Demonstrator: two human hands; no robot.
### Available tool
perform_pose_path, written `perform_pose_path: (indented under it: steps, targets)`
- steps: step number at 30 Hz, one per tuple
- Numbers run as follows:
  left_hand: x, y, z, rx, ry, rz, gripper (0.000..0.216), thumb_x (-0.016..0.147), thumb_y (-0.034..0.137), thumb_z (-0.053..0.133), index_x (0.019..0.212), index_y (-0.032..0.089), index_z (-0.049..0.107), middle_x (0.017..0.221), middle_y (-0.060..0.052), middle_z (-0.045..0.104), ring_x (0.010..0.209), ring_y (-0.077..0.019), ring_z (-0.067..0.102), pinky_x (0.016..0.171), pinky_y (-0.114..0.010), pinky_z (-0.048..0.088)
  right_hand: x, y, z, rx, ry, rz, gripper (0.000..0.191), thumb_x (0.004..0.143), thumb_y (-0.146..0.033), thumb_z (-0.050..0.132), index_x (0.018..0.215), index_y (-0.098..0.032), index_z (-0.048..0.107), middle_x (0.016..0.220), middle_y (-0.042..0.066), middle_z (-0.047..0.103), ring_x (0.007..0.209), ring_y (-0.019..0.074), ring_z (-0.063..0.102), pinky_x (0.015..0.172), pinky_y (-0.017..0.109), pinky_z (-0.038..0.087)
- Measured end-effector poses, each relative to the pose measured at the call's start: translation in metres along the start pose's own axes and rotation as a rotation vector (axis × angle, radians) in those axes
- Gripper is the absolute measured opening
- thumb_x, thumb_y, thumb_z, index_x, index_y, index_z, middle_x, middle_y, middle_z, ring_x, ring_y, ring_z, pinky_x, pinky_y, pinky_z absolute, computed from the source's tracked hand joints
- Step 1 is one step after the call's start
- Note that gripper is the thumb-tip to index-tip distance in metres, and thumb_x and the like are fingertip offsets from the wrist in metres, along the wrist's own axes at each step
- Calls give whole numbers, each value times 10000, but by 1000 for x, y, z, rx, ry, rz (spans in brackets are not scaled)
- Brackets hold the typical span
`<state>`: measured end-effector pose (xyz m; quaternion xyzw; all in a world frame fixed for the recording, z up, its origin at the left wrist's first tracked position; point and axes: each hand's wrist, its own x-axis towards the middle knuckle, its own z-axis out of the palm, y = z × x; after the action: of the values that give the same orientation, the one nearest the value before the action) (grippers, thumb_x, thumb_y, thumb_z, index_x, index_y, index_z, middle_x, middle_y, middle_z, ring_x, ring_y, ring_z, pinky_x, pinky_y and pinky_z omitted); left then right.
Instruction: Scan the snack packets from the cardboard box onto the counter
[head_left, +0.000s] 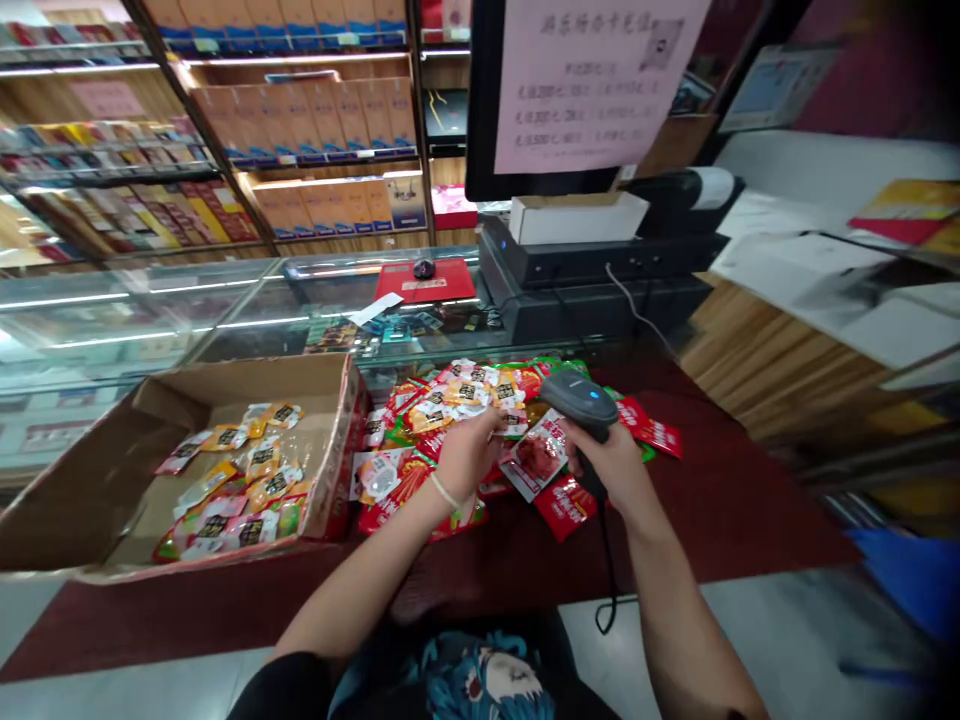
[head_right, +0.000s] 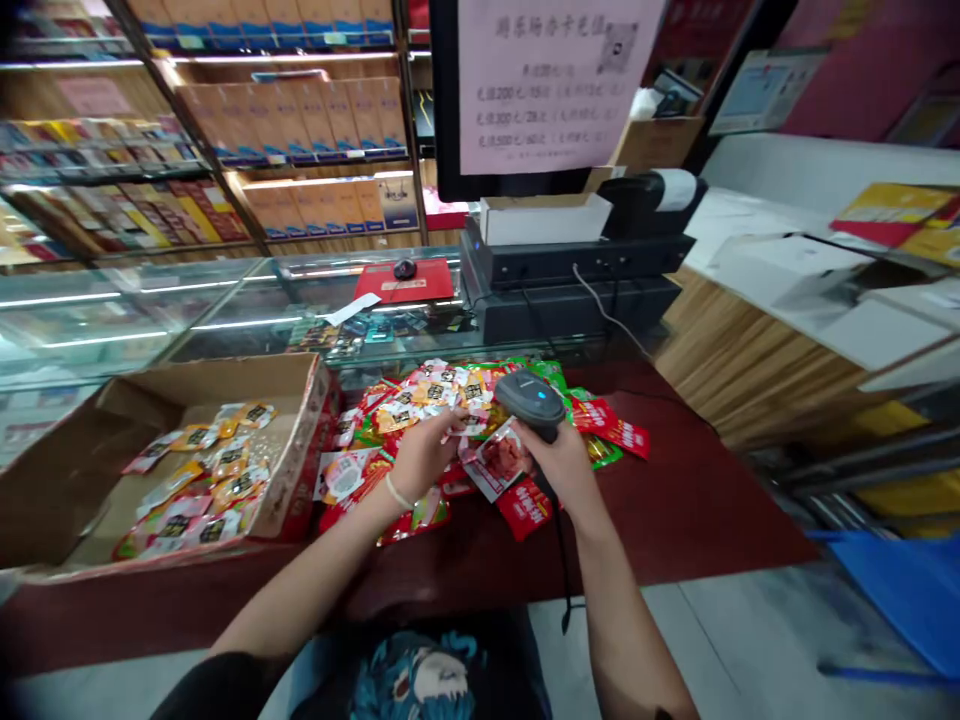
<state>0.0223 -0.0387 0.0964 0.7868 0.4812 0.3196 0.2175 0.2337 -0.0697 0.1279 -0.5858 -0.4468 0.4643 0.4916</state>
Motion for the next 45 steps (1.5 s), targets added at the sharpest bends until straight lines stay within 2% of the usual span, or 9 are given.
perform_pose_path:
  steps: [6, 9, 12, 16, 22, 29, 36, 39, 45]
  targets:
    - [16, 3, 43, 422, -252, 238, 283, 908, 68, 428, 1110, 151, 609, 1212, -142, 669, 1137, -231, 628, 1169, -474, 277, -9, 8, -24, 33, 64, 55, 393, 691, -561, 776, 722, -215, 592, 511, -31, 571, 393, 134, 513, 378, 262, 404]
    - [12, 1, 42, 455, -345, 242, 373, 887, 78, 474, 1243, 128, 574, 1372, -178, 571, 1300, -264, 522, 1170, -511, 268, -9, 9, -22, 15, 51, 47, 394, 698, -572, 764, 695, -221, 585, 502, -24, 570, 391, 134, 510, 385, 268, 415]
    - [7, 2, 28, 390, -319, 243, 390, 890, 106, 496, 1267, 157, 587, 1397, -158, 557, 1330, -263, 490, 1151, -484, 324, -7, 5, -12, -2, 32, 34, 403, 679, -595, 765, 714, -234, 591, 511, -16, 584, 400, 147, 518, 394, 285, 435]
    - [-3, 8, -14, 219, -181, 177, 373, 908, 109, 461, 1228, 207, 628, 1269, -107, 646, 1167, -217, 604, 1035, -371, 468, -3, -4, 9, -19, -43, 7, 400, 696, -597, 754, 684, -235, 584, 501, -9, 580, 401, 152, 509, 391, 291, 424]
    - [-33, -6, -113, 190, 27, 47, 315, 956, 188, 450, 1216, 210, 626, 1219, -74, 676, 1153, -209, 612, 1032, -352, 466, 2, -24, 60, -57, -227, -47, 422, 708, -577, 758, 634, -197, 591, 478, -1, 574, 394, 138, 505, 411, 279, 434]
    - [-88, -82, -221, 275, 204, -271, 274, 944, 262, 492, 1143, 216, 675, 1133, -56, 718, 1015, -204, 668, 935, -327, 510, 4, -48, 163, -122, -453, -56, 435, 717, -591, 741, 655, -192, 580, 480, -3, 574, 384, 125, 504, 382, 247, 406]
    - [-140, -164, -296, 383, 304, -513, 265, 901, 254, 537, 1111, 189, 685, 1071, -61, 736, 975, -205, 680, 886, -308, 516, 3, -59, 264, -78, -720, -93, 444, 702, -596, 739, 614, -202, 554, 446, -8, 556, 342, 124, 487, 358, 256, 389]
    - [-146, -196, -312, 471, 251, -588, 284, 900, 255, 532, 1139, 174, 664, 1059, -62, 736, 959, -194, 683, 881, -294, 514, 6, -57, 295, -87, -762, -70, 440, 677, -589, 759, 624, -213, 536, 435, -13, 552, 331, 128, 485, 350, 258, 385]
    - [-129, -254, -311, 695, -219, -725, 457, 875, 340, 590, 1287, 143, 585, 1262, -147, 654, 1147, -249, 633, 967, -308, 487, 11, -44, 330, -143, -777, -67, 393, 696, -551, 758, 700, -224, 540, 508, -14, 586, 362, 152, 538, 343, 272, 423]
